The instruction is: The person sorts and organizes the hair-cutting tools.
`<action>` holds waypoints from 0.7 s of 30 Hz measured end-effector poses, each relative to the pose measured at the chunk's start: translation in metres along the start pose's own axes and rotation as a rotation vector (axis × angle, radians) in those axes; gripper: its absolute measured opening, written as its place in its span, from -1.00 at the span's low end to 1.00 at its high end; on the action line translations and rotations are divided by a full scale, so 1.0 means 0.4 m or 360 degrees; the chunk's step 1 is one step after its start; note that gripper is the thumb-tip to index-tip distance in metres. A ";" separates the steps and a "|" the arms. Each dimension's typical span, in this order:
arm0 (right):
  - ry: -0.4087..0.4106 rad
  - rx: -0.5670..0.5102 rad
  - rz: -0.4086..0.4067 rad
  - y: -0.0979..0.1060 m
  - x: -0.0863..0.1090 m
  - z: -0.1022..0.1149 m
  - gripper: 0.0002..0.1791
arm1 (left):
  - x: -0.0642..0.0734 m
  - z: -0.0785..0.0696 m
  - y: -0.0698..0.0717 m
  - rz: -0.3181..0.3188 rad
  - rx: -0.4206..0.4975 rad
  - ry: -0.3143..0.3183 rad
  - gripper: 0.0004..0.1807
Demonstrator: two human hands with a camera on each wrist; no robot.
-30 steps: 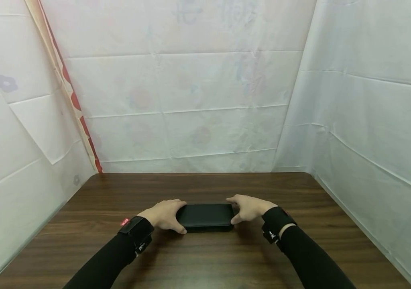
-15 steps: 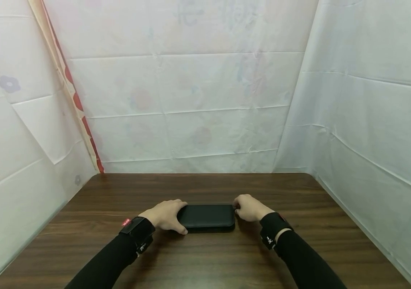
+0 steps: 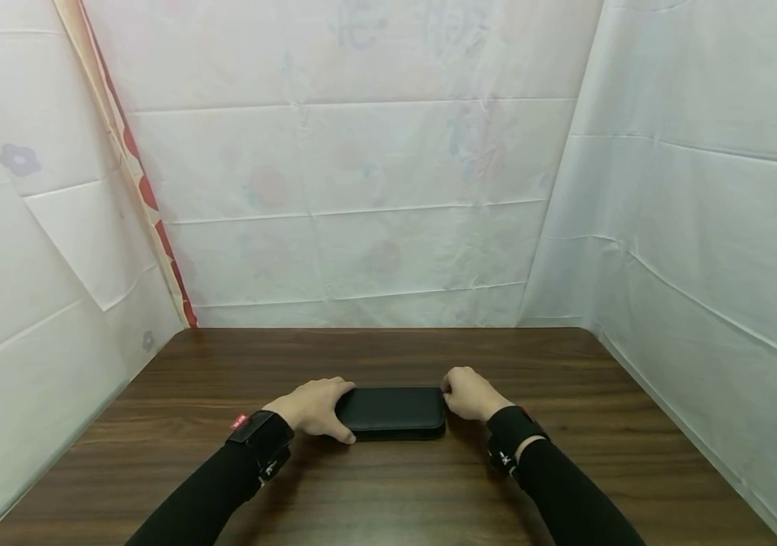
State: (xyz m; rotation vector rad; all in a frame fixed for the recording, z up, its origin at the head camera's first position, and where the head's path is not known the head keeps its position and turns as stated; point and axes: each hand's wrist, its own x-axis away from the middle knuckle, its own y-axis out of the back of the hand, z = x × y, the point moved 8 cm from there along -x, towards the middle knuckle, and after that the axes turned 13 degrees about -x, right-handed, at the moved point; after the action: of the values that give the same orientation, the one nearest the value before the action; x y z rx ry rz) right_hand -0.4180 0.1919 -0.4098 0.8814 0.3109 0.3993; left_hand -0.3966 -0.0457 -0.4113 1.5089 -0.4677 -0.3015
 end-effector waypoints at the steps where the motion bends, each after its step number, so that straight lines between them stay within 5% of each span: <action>1: 0.0000 -0.0001 -0.0003 0.000 0.000 0.002 -0.81 | 0.001 0.000 0.001 -0.0001 0.0001 0.0001 0.02; 12: -0.0188 0.0023 -0.0122 0.010 -0.008 -0.009 -0.84 | 0.006 -0.004 0.005 -0.0012 0.0011 0.0003 0.02; 21: -0.0199 0.0009 -0.0145 0.011 -0.011 -0.004 -0.85 | 0.006 -0.003 0.001 -0.0011 0.0007 -0.0007 0.02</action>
State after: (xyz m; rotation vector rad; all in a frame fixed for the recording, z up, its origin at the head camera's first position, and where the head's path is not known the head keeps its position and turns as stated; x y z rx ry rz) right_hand -0.4236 0.1934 -0.4069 0.8903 0.2363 0.2582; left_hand -0.3939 -0.0457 -0.4106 1.5147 -0.4668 -0.3095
